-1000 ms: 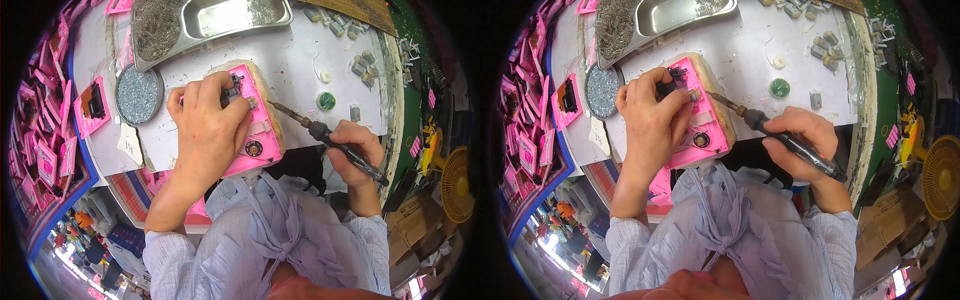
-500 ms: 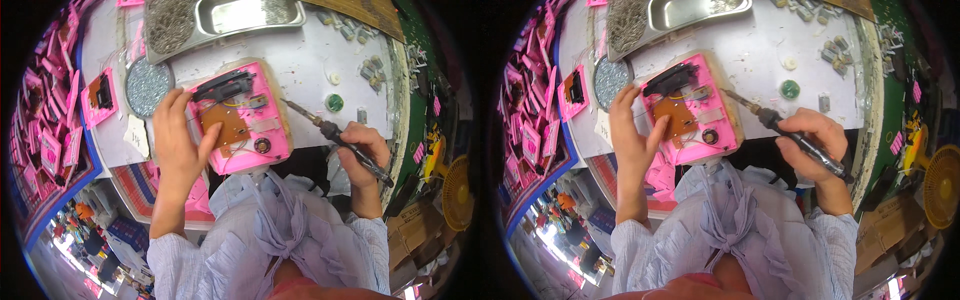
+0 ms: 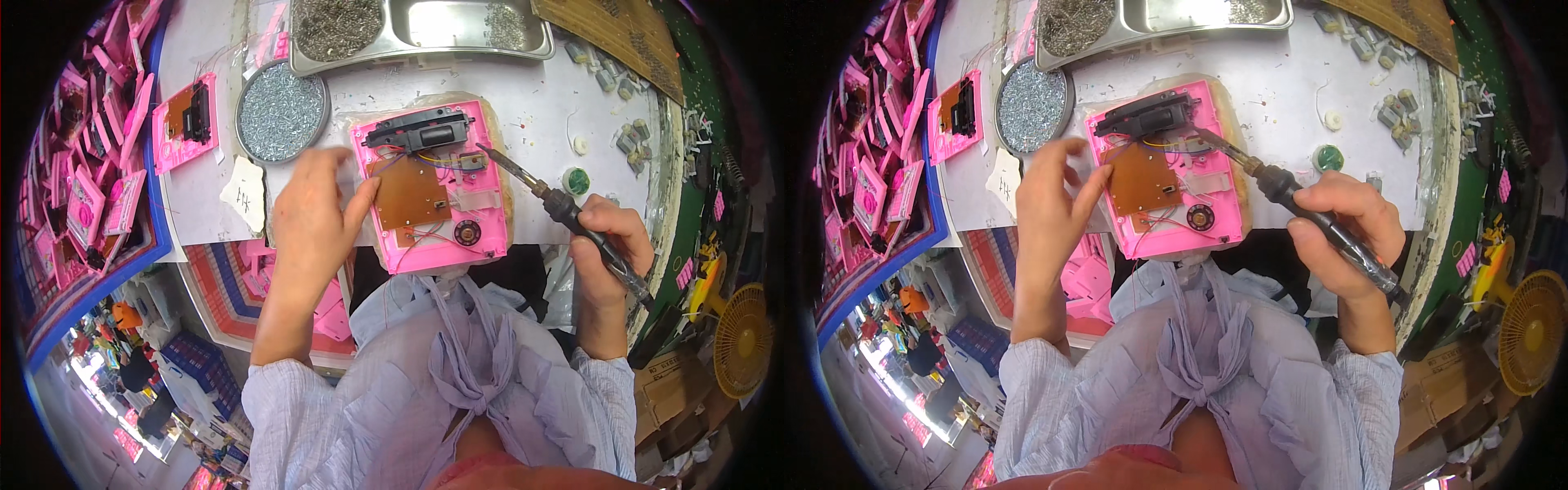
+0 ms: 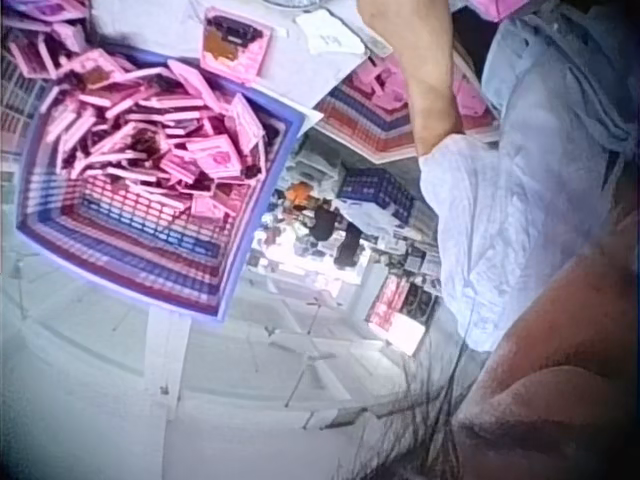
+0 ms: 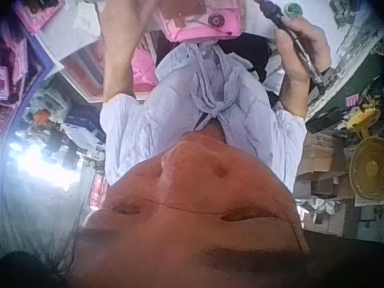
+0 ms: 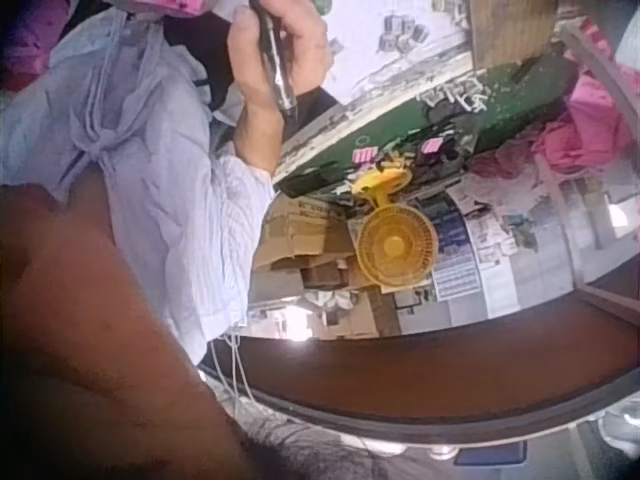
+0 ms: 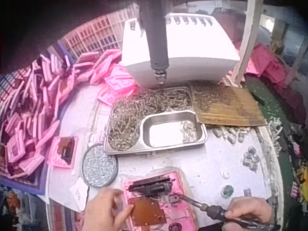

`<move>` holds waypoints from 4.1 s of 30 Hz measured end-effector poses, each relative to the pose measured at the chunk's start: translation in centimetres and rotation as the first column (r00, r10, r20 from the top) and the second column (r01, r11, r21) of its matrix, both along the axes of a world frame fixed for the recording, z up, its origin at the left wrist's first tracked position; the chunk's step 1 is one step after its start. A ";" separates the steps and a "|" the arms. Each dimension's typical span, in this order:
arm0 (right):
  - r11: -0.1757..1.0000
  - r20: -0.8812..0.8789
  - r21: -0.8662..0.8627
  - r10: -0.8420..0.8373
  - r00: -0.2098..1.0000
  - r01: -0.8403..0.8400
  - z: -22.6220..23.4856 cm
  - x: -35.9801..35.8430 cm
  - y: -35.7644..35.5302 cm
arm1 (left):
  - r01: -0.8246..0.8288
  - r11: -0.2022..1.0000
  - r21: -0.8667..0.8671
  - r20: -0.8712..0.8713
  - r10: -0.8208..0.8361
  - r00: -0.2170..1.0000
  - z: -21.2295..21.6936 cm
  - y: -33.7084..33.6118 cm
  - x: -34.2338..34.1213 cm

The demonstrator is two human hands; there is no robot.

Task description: The recorder is assembling and soldering internal components into a pink toy housing.

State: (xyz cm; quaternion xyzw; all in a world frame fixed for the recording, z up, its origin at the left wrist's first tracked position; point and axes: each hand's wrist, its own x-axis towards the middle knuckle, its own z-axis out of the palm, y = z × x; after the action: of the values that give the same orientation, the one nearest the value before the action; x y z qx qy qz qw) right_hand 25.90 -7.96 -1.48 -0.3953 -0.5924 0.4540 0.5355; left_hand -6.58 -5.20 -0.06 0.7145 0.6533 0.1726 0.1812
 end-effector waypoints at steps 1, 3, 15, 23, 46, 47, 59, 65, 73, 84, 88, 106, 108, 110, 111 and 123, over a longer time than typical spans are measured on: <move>1.000 0.010 -0.015 -0.015 1.000 0.015 -0.2 0.0 -0.1 | -0.019 0.993 -0.115 -0.003 0.019 1.000 -0.2 -0.3 -0.4; 0.998 0.030 -0.044 -0.044 0.999 0.046 -0.5 0.0 -0.1 | -0.018 0.980 -0.199 -0.029 0.013 0.999 0.3 -0.4 -0.1; 1.000 0.029 -0.013 0.017 0.999 -0.017 -0.7 -1.3 0.7 | 0.061 0.974 -0.220 -0.403 -0.148 0.903 1.1 1.4 1.8; 0.997 0.000 -0.040 0.062 0.998 -0.062 -1.6 -1.0 0.5 | 0.107 0.938 -0.330 -0.375 -0.235 0.897 2.1 4.1 1.3; 0.996 -0.060 -0.084 0.007 0.998 -0.012 -0.9 -0.8 -0.2 | 0.052 0.991 0.125 0.389 -0.097 0.916 0.9 1.5 1.5; 0.994 -0.093 -0.111 0.015 0.996 -0.025 -0.6 -1.4 -0.1 | 0.021 0.988 0.154 0.490 -0.095 0.867 0.0 1.3 1.7; 0.998 0.046 -0.019 0.055 0.997 -0.054 0.3 -11.1 6.2 | 0.015 0.970 -0.242 0.916 0.223 0.333 -2.2 1.1 3.9; 0.998 0.111 0.058 -0.020 0.994 0.013 -0.4 -11.9 6.8 | -0.021 0.999 -0.045 0.748 0.047 0.662 -2.6 1.2 3.2; 0.948 0.333 0.316 -0.086 0.939 -0.025 -2.2 -10.7 4.2 | 0.021 0.988 0.152 0.543 -0.102 0.833 -1.6 1.6 2.6; 0.956 0.448 0.283 -0.065 0.892 -0.073 -2.7 -9.2 2.8 | 0.092 0.972 0.215 0.307 -0.156 0.939 -2.5 1.6 3.4; 0.950 0.335 0.313 -0.129 0.934 0.019 -2.0 -6.4 3.4 | 0.077 0.979 0.190 0.296 -0.132 0.946 -2.3 1.6 3.6; 0.891 0.528 0.443 -0.176 0.831 -0.093 -2.5 -11.5 7.9 | -0.046 0.966 0.254 0.515 -0.095 0.852 -3.3 -0.2 2.0; 0.902 0.514 0.422 -0.160 0.843 -0.086 -2.4 -11.4 7.7 | -0.038 0.968 0.248 0.511 -0.097 0.854 -3.3 -0.1 2.2; 0.914 0.490 0.401 -0.155 0.858 -0.064 -2.3 -11.2 7.5 | -0.019 0.958 0.286 0.469 -0.123 0.874 -3.4 0.3 2.4; 0.927 0.476 0.373 -0.150 0.866 -0.044 -2.3 -11.2 7.4 | -0.003 0.953 0.302 0.429 -0.133 0.893 -3.4 0.5 2.6; 0.879 0.448 0.467 -0.143 0.883 -0.094 -3.2 -11.1 8.1 | -0.027 0.963 0.268 0.436 -0.096 0.895 -3.2 0.9 3.0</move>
State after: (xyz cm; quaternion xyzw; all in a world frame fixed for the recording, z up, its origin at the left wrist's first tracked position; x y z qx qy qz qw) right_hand 14.85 0.15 -4.70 -0.3570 -0.7919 0.1781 0.4624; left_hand -3.55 -4.28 -3.23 0.6854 0.5525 0.4145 0.2307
